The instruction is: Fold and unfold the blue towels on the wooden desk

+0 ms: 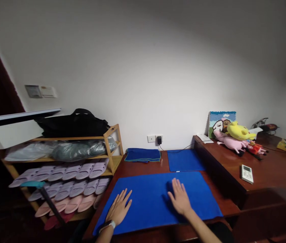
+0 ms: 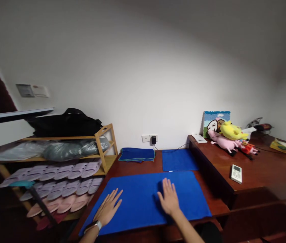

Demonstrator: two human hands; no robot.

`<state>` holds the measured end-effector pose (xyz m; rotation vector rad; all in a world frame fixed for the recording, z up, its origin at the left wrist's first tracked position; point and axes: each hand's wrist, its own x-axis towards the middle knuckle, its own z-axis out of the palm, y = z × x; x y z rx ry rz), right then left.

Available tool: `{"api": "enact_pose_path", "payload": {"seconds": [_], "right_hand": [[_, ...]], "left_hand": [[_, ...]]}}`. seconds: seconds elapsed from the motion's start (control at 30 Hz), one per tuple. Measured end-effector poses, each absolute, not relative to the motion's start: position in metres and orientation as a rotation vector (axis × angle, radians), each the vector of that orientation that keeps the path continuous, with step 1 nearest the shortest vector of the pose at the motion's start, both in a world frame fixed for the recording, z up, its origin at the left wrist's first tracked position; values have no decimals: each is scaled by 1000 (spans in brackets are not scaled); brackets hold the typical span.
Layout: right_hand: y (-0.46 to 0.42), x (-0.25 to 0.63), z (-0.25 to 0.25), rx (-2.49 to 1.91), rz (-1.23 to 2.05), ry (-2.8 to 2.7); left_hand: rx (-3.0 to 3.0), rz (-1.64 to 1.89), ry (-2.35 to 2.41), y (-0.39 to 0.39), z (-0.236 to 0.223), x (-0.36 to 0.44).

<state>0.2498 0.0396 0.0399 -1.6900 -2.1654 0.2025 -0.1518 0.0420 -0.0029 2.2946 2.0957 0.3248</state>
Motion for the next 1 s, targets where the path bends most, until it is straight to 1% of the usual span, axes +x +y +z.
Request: {"api": "enact_pose_path", "payload": {"seconds": [0.1,0.17,0.23,0.3,0.43,0.63,0.8,1.0], "right_hand": [[25,160,39,-1491,364,-2276],[17,118,34,-1417,481,-2318],[12,98,28,-1403,568,-2344],[10,97,22,-1424,596,-2357],[11,141,14,-1515,510,-2362],[14,256,10,-1822,372,-2236],[19,354,-4,-2030,262,-2076],[24,435,-13,-2181,213,-1943]], "left_hand": [[2291,319,2103,42,-3,-150],[2283,302,2110,41,-2,-149],[2283,295,2110,41,-2,-149],[2284,312,2107,41,-4,-149],[2293,339,2091,43,-7,-152],[2285,327,2096,46,-7,-152],[2284,308,2110,47,-7,-153],[2295,262,2116,48,-3,-153]]}}
